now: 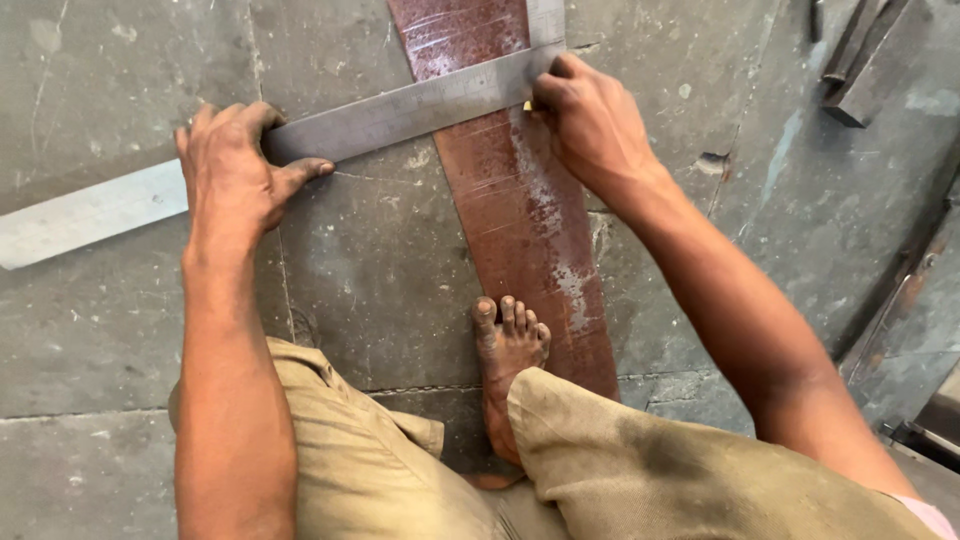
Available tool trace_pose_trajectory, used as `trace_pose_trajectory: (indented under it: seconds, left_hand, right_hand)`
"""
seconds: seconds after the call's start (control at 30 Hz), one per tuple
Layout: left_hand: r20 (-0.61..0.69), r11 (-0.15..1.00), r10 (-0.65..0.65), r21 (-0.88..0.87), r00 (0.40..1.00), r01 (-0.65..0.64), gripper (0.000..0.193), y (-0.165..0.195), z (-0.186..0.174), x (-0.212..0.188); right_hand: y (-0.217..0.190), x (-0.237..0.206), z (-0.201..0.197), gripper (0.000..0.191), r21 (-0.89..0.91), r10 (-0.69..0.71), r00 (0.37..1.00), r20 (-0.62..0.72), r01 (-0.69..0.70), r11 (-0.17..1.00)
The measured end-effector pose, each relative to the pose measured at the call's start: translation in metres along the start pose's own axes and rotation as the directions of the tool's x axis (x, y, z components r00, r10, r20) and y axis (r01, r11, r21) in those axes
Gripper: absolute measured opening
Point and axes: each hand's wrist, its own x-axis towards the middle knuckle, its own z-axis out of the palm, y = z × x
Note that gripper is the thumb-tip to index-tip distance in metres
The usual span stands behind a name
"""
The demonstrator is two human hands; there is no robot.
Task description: The person uses a metal square and a marking tool to draw lines on a rectangular metal plate on the floor. They move the square to several different positions across the plate to mark it.
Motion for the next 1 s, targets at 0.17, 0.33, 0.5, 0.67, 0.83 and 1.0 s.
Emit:
trace_pose_trajectory:
  seconds: [0.17, 0.33, 0.5, 0.67, 0.83, 1.0]
  left_hand:
    - [-0.030, 1.000, -0.018, 0.004, 0.999, 0.018, 0.061, 0.001, 0.000, 0.005]
    - [-0.014, 1.000, -0.013, -0.008, 1.000, 0.013, 0.061, 0.004, -0.004, 0.005]
    - [0.018, 0.997, -0.054, 0.062, 0.998, 0.053, 0.069, -0.007, -0.020, -0.010]
    - [0.060, 0.996, -0.060, 0.071, 0.996, 0.056, 0.063, -0.020, -0.036, -0.022]
    - [0.095, 0.994, -0.102, 0.036, 0.990, 0.099, 0.064, -0.020, -0.037, -0.021]
    - [0.054, 0.996, -0.063, 0.069, 0.997, 0.059, 0.064, -0.023, -0.031, -0.023]
  right_hand:
    - [-0.008, -0.004, -0.006, 0.016, -0.030, 0.050, 0.978, 0.202, -0.045, 0.999]
    - [-0.015, -0.028, -0.014, 0.010, -0.063, 0.097, 0.885, 0.456, -0.076, 0.995]
    - [-0.017, -0.044, -0.016, 0.012, 0.298, 0.332, 0.943, -0.018, -0.312, 0.902]
    - [-0.018, -0.053, -0.009, 0.015, 0.311, 0.412, 0.907, -0.083, -0.369, 0.876]
    - [-0.012, -0.055, -0.011, 0.016, 0.326, 0.392, 0.913, -0.111, -0.339, 0.883]
    - [-0.014, -0.042, -0.007, 0.017, 0.327, 0.330, 0.938, -0.105, -0.280, 0.902]
